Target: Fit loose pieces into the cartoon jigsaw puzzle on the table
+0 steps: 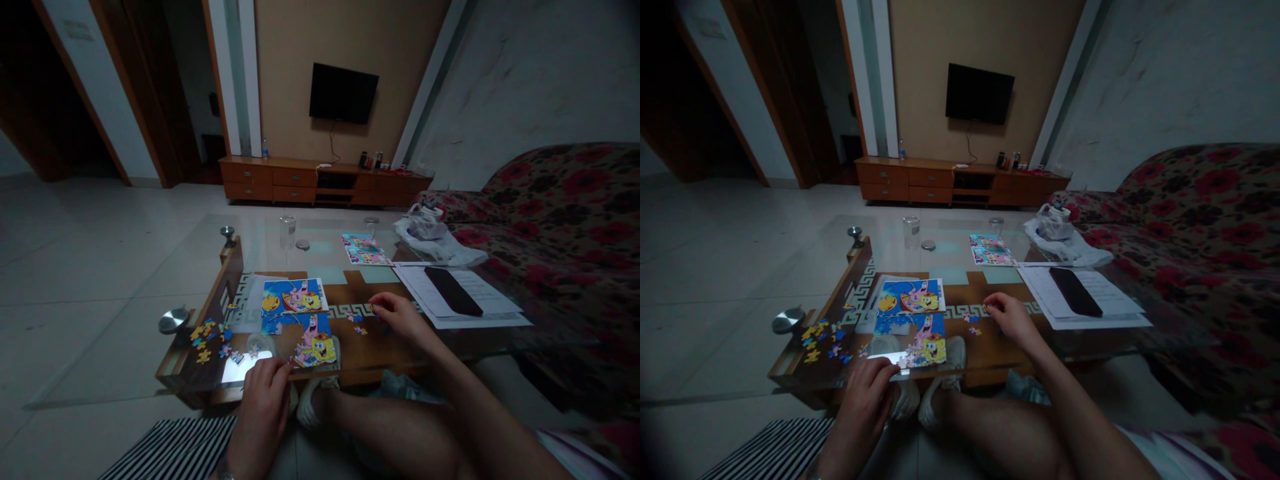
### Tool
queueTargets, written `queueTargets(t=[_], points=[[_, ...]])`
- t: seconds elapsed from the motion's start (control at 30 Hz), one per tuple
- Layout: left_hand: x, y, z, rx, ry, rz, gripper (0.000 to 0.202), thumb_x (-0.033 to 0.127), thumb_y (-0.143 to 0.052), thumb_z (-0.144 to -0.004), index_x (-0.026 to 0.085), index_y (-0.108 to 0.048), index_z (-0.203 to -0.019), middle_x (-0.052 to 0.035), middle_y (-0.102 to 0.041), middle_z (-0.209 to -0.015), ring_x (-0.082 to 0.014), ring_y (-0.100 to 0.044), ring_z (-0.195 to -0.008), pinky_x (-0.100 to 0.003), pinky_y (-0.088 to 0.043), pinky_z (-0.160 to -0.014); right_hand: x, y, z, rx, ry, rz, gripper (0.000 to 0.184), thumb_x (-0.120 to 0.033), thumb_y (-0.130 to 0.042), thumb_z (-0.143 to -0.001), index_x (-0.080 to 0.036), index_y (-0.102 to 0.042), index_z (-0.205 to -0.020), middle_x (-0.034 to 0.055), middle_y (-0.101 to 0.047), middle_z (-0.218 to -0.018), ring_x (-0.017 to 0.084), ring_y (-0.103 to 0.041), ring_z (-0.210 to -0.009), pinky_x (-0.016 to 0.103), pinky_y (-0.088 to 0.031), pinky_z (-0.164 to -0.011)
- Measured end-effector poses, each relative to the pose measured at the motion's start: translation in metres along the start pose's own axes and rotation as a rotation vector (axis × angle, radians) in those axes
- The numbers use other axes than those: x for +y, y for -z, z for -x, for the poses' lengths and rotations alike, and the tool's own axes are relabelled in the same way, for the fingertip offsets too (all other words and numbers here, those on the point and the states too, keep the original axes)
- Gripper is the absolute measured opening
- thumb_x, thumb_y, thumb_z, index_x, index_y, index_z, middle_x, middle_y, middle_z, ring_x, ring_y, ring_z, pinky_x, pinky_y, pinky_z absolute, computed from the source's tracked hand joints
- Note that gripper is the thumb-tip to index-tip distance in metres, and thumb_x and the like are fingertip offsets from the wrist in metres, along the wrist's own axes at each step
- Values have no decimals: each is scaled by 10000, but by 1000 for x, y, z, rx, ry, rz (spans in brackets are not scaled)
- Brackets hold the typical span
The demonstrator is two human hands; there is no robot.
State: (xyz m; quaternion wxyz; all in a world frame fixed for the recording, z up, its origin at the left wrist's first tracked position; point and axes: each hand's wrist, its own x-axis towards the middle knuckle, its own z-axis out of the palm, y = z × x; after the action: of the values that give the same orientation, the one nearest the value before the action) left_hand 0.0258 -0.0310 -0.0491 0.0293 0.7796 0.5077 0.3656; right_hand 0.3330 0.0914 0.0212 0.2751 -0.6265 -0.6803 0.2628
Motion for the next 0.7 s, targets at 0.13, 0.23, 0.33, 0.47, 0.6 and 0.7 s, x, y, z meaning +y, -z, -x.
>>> queueTargets(t=[0.13,0.23,0.33,0.47,0.6,0.7], points=[[0,0,0,-9,4,-5,306,48,-460,-825,195,-582,-1063,-78,-601,-1018,-231,-562,-933,-377,-506,-792,3,-1,2,-27,23,27,153,-234,-546,-778,-193,-655,-876,50,-701,-845,208,-645,-776,289,-492,-668],[1,1,1,-14,0,-6,335,35,-453,-818,208,-576,-1078,-72,-600,-1025,-229,-562,-934,-371,-503,-790,6,12,1,10,19,75,177,-206,-509,-794,-190,-670,-865,51,-705,-871,209,-643,-821,294,-478,-730],[0,1,1,-2,-17,-12,337,32,-447,-816,205,-575,-1075,-74,-598,-1015,-228,-564,-919,-364,-503,-770,14,29,-2,74,-9,137,185,-178,-494,-796,-182,-672,-846,69,-704,-892,219,-632,-868,308,-454,-797],[-1,0,0,-8,-26,-25,326,32,-443,-817,197,-574,-1064,-77,-595,-1004,-232,-558,-915,-371,-499,-765,22,36,-4,123,-44,198,133,-186,-533,-778,-160,-652,-830,93,-691,-858,232,-625,-819,315,-444,-742],[-2,-1,0,-35,-33,-26,344,23,-444,-812,191,-567,-1087,-82,-587,-1021,-232,-548,-924,-368,-498,-762,16,26,-2,70,-22,211,98,-224,-557,-783,-185,-642,-752,48,-675,-746,203,-611,-707,287,-419,-641],[-2,-1,1,-38,-15,-21,345,10,-444,-807,181,-570,-1080,-83,-582,-1030,-233,-541,-937,-377,-495,-779,4,13,1,27,10,194,113,-236,-542,-800,-183,-637,-772,40,-666,-737,193,-601,-685,280,-406,-614]])
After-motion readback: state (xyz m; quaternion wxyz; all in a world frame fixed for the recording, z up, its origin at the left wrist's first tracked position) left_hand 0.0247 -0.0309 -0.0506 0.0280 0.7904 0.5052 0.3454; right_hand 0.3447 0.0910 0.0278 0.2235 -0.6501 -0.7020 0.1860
